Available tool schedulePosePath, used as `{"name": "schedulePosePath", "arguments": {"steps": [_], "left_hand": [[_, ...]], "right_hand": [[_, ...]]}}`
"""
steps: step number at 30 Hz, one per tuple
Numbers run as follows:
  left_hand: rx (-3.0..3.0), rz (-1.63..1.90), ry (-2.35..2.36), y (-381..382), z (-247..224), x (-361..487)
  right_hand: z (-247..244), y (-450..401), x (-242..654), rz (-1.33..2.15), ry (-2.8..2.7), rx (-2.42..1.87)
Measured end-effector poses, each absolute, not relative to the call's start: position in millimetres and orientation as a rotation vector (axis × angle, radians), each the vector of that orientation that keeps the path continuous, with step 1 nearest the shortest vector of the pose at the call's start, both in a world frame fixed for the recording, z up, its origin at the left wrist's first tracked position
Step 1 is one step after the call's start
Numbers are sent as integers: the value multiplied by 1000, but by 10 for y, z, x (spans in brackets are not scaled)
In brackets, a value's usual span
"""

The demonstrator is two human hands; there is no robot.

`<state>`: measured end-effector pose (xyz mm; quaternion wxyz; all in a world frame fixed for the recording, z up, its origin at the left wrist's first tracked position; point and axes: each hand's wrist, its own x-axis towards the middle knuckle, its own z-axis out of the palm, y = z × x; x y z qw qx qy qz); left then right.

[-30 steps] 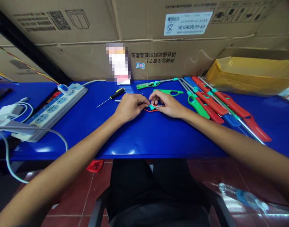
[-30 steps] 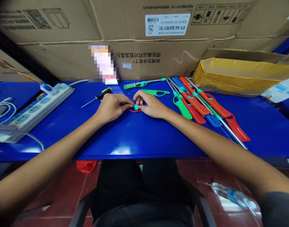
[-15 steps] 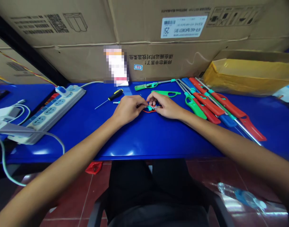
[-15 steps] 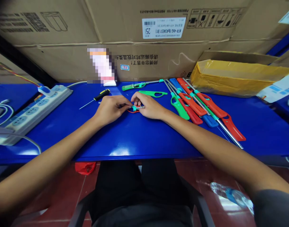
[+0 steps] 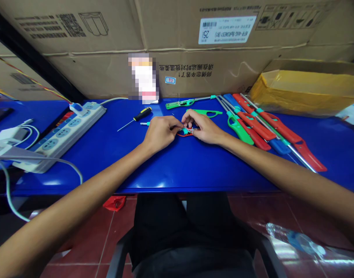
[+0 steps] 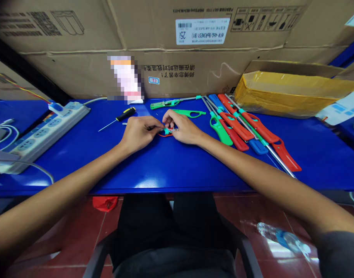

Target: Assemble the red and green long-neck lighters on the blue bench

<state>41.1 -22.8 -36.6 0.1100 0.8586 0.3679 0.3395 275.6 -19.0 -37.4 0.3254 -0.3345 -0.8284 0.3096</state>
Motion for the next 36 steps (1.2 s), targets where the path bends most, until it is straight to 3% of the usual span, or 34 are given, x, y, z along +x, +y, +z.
{"name": "schedulePosePath", "arguments": {"steps": [9, 16, 20, 26, 36], "left_hand": [[2792, 781, 931, -183, -223, 270], [2661, 917, 967, -88, -6, 64], [2772, 690, 1010, 53, 108, -220], [2739, 440, 977, 103, 36, -243], [2756, 557, 860, 81, -104, -27]], "right_hand": [[-382, -156, 2755, 761, -2203, -844], [-357, -147, 2778, 811, -2210, -836], [-340, -156, 2785, 804, -2220, -817], [-331, -177, 2775, 716, -2250, -811], [-364, -171, 2737, 668, -2206, -924]]}}
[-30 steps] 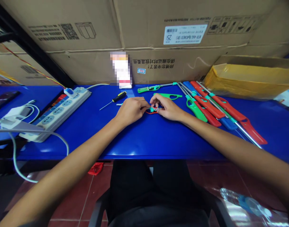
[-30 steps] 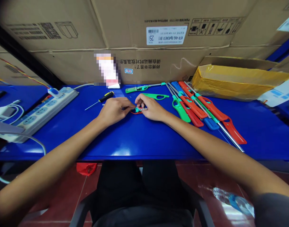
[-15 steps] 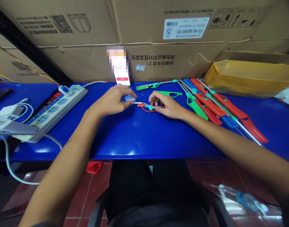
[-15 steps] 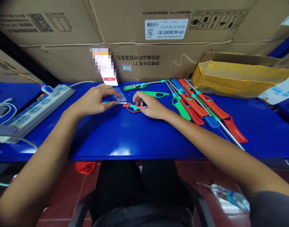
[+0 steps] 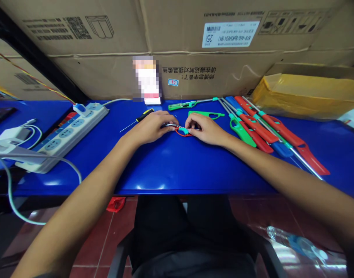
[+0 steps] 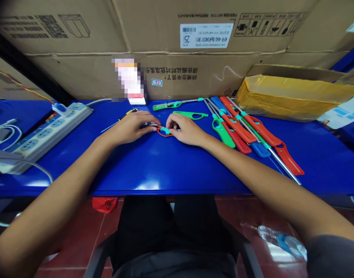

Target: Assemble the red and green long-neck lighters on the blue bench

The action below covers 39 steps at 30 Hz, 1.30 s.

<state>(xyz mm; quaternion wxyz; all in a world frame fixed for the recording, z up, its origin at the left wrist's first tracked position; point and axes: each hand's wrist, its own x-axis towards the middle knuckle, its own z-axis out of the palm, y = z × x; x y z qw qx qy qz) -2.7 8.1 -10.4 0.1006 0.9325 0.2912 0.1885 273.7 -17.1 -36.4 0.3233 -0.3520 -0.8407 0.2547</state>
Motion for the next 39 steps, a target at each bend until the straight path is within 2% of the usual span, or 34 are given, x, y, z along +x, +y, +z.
{"name": "schedulePosePath", "arguments": {"steps": [20, 28, 39], "left_hand": [[2503, 833, 1004, 44, -268, 164], [2618, 792, 854, 40, -279, 184], [2616, 867, 894, 24, -314, 175]], "right_hand": [[-373, -139, 2727, 738, -2092, -1027], [-356, -174, 2691, 636, -2135, -1013], [-383, -208, 2702, 534, -2185, -981]]}}
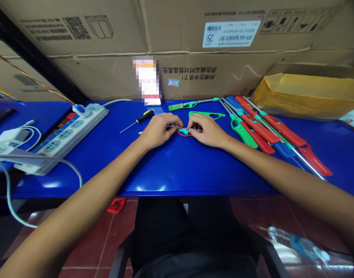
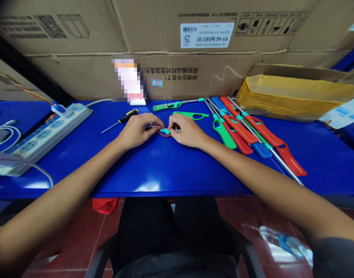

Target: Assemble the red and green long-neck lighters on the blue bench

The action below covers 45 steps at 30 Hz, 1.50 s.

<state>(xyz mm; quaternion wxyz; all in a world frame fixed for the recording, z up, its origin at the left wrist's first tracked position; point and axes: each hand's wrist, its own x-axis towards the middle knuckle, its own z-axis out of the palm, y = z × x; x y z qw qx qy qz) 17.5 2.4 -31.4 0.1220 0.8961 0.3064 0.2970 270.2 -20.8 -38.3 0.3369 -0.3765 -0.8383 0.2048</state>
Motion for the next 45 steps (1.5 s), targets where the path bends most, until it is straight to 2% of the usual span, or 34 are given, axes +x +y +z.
{"name": "schedulePosePath", "arguments": {"steps": [15, 36, 45], "left_hand": [[2618, 742, 931, -12, -219, 243], [2485, 942, 994, -31, -367, 343], [2456, 887, 1024, -32, -353, 359]], "right_hand": [[-404, -133, 2733, 642, -2176, -990], [-379, -163, 2716, 805, -2038, -1034], [-395, -157, 2710, 798, -2061, -1028]]}}
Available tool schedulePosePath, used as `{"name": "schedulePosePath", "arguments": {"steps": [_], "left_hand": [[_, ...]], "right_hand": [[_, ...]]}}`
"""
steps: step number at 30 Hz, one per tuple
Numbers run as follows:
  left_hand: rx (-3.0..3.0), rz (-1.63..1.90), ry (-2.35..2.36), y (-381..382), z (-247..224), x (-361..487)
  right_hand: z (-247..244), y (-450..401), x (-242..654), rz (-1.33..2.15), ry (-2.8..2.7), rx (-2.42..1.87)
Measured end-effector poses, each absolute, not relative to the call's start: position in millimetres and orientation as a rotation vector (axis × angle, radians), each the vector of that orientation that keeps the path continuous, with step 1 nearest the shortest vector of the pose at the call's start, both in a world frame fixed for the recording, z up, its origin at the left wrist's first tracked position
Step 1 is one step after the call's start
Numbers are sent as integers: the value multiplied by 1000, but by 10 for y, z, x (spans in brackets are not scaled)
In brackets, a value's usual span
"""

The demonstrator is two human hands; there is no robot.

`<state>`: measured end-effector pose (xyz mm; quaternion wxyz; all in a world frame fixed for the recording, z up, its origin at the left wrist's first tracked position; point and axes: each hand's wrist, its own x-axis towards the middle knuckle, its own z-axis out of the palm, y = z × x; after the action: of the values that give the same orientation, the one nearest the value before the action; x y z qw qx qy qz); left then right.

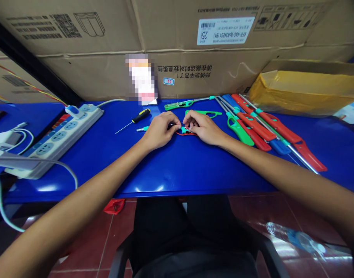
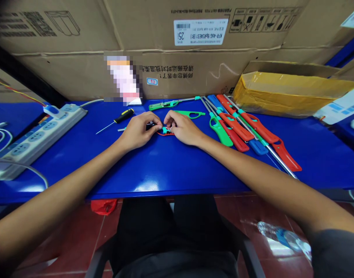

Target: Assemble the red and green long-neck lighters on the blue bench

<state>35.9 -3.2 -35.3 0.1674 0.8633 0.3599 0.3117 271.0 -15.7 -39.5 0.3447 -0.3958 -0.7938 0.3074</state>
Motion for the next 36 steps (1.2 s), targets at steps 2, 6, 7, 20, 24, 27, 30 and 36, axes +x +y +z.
{"name": "schedulePosePath", "arguments": {"steps": [2, 6, 7, 20, 24, 27, 30, 36], "left_hand": [[2459, 887, 1049, -32, -369, 377], [2479, 881, 1111, -33, -404, 418], [2481, 871, 1124, -31, -408, 423], [2455, 883, 1176, -65, -417, 418], [2405, 908, 1162, -69, -416, 407], [2392, 919, 1165, -65, -417, 400], [2383, 918, 1168, -60, -425, 396], [2389, 938, 1198, -81, -439, 419]], "right_hand": [[-399, -156, 2711, 773, -2075, -1025], [-394, -173, 2708, 734, -2097, -1027], [-392, -178, 2708, 728, -2107, -1024], [-418, -211, 2733, 654, -2253, -926], [-416, -215, 2738, 629, -2266, -927], [-414, -226, 2740, 592, -2287, -915], [-406, -244, 2735, 597, -2283, -929], [-389, -260, 2727, 578, -2292, -937]]}}
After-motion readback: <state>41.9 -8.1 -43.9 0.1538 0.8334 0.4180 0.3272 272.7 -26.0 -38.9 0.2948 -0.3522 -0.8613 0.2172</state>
